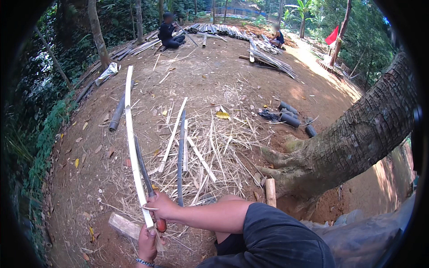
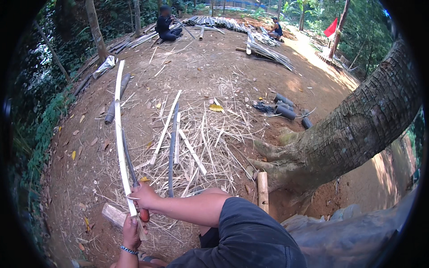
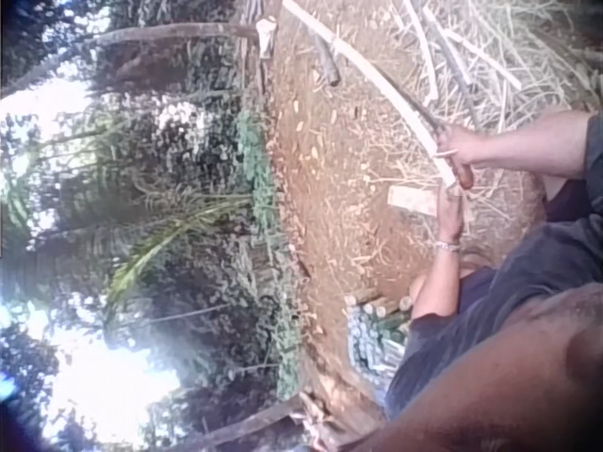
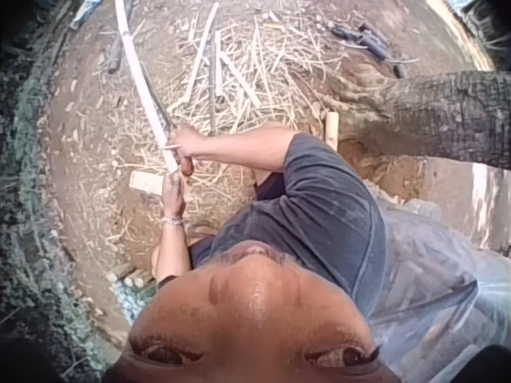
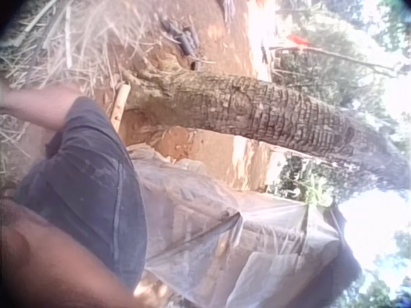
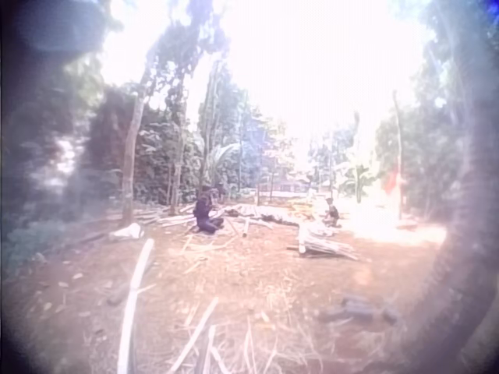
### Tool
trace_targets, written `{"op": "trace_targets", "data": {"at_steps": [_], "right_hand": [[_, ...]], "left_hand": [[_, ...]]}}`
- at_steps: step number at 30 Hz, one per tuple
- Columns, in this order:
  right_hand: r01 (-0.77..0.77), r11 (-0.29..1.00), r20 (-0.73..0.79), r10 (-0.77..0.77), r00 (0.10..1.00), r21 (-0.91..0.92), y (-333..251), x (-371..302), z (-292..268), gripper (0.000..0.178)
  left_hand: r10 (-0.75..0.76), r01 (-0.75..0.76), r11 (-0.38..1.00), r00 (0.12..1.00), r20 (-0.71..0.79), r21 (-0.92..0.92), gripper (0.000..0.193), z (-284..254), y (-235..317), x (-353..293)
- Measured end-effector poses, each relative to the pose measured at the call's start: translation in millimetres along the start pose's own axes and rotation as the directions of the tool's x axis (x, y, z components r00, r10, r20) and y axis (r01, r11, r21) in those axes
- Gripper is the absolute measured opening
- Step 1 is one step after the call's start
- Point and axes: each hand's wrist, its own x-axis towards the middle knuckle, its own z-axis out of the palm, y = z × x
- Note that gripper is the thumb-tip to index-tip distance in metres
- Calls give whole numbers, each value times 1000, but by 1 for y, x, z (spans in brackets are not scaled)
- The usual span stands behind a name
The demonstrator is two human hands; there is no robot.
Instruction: The person shaves a long bamboo strip with a machete while holding it against a wooden block, working in an outdoor manufacturing area.
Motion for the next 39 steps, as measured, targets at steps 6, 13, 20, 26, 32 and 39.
{"op": "trace_targets", "data": {"at_steps": [6,13,20,26,32,39], "right_hand": [[55,964,-54,-72,996,-261,12,12,-6,22],[-90,990,-41,86,995,-111,4,17,-17,14],[-94,986,-9,94,996,-140,-8,11,-12,20],[-104,984,3,105,994,-146,-15,8,-10,27],[-114,986,-3,114,993,-121,-22,2,-7,27],[-118,972,5,121,993,-203,-8,11,-9,18]], "left_hand": [[10,39,969,981,-196,244,28,-10,-5,7],[-326,242,911,919,-223,-335,17,-9,11,-3],[-363,268,886,908,-208,-379,25,-24,6,-4],[-171,192,981,936,-307,39,25,-6,-2,-12],[-81,121,986,949,-306,113,26,-4,6,-15],[-410,350,899,883,-227,-263,19,-13,1,-14]]}}
